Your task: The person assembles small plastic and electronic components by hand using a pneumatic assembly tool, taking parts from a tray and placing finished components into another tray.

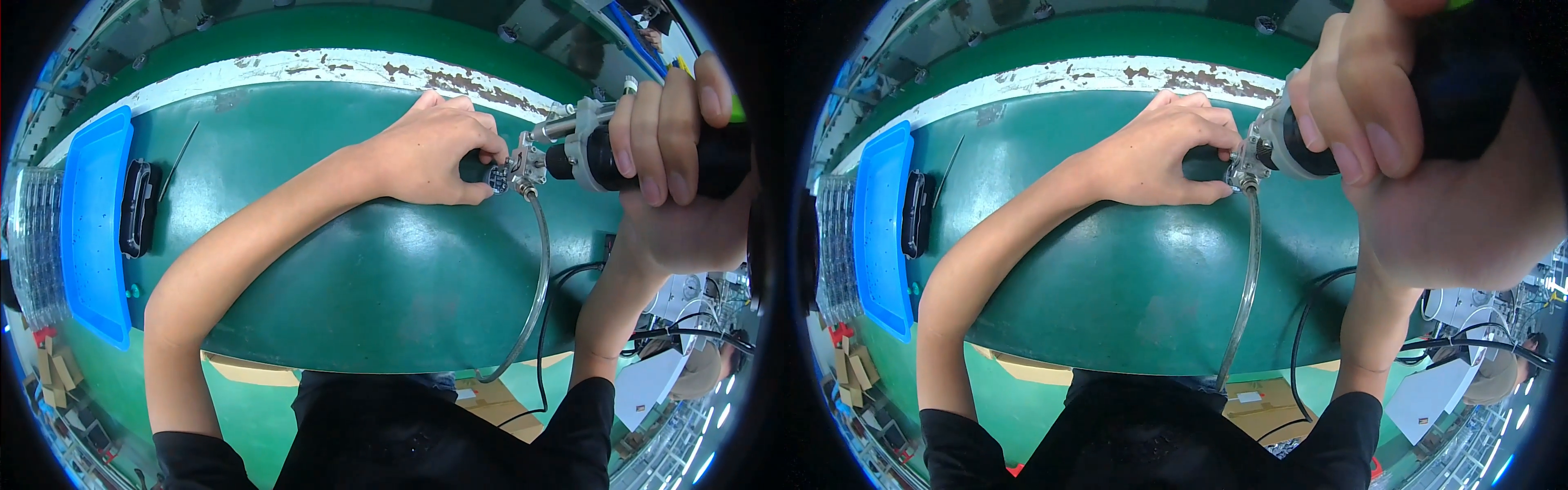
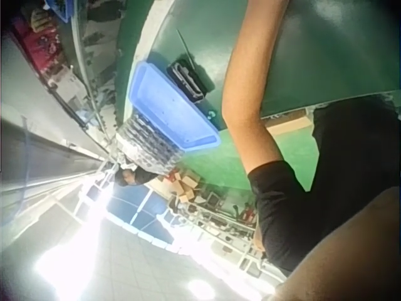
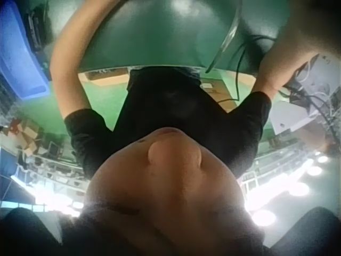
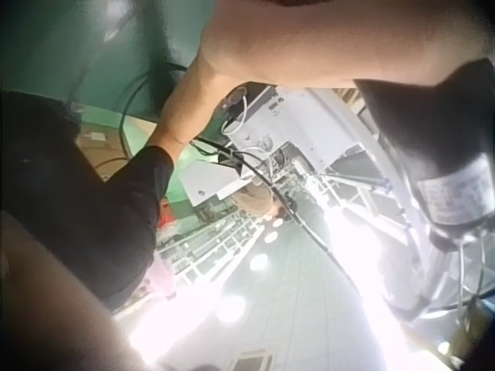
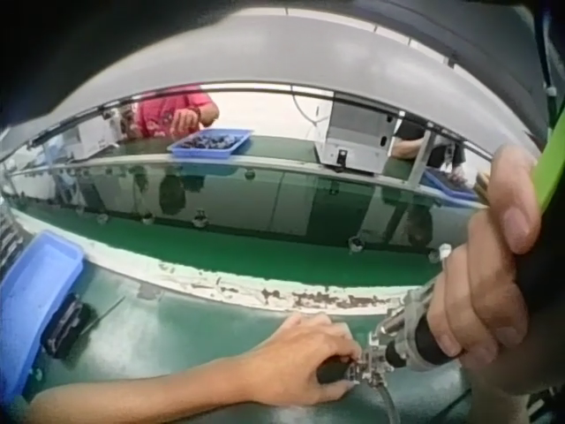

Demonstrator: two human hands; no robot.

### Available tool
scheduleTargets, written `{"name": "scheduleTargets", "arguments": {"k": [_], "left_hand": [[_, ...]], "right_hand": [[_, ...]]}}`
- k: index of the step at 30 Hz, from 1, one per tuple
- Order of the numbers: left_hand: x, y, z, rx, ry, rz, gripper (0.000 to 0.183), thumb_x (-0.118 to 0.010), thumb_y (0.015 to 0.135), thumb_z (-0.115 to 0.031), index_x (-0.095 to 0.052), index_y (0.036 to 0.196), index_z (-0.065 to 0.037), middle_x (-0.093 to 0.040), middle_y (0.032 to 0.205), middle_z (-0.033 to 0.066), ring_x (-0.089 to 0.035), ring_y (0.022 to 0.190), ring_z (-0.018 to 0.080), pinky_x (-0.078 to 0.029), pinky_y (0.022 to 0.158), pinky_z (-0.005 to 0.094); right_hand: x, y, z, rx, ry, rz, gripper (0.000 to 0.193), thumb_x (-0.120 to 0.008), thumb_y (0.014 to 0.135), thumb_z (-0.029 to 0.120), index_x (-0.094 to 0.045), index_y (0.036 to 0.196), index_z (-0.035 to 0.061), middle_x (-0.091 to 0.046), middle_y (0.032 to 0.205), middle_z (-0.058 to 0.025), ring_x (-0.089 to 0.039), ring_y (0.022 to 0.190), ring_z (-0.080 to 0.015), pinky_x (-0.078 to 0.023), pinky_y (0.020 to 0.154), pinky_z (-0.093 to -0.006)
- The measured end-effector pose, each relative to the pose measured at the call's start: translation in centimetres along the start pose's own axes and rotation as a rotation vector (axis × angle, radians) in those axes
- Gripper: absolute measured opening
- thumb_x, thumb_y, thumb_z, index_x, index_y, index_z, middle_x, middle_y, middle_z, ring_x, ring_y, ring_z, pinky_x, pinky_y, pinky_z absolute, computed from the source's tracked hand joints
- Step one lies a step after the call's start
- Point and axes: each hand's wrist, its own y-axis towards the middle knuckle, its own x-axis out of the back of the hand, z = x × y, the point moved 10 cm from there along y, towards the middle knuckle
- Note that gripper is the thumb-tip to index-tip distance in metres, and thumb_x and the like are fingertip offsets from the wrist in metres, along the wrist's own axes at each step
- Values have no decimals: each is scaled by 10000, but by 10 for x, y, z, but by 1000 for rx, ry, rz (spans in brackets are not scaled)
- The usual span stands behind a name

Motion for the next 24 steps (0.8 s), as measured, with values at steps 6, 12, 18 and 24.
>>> {"name": "scheduleTargets", "arguments": {"k": [6,12,18,24], "left_hand": [[0,0,2,16,-6,6,273,-774,817,-236,-727,1065,-130,-606,971,-4,-533,1023,211,-353,987,397],[0,-1,2,6,-9,2,254,-775,825,-241,-713,1042,-123,-606,972,-7,-532,1024,209,-353,978,400],[0,-1,1,-9,-6,-21,245,-774,828,-243,-700,1021,-111,-603,967,-4,-535,1024,213,-354,972,402],[-1,-1,2,0,-1,-11,240,-771,828,-245,-709,1021,-117,-604,966,-1,-535,1026,210,-355,967,398]], "right_hand": [[11,9,-6,-8,80,214,464,-458,1026,492,-465,1145,44,-530,688,19,-542,600,-112,-474,665,-285],[19,-5,-3,-6,142,313,543,-557,1011,511,-469,1235,24,-602,748,-1,-603,649,-133,-491,710,-309],[15,-4,-2,1,141,326,552,-572,1006,507,-465,1242,20,-602,754,-2,-602,651,-130,-489,719,-306],[13,2,-2,6,147,372,564,-575,997,509,-468,1238,10,-574,728,8,-574,627,-115,-480,698,-295]]}}
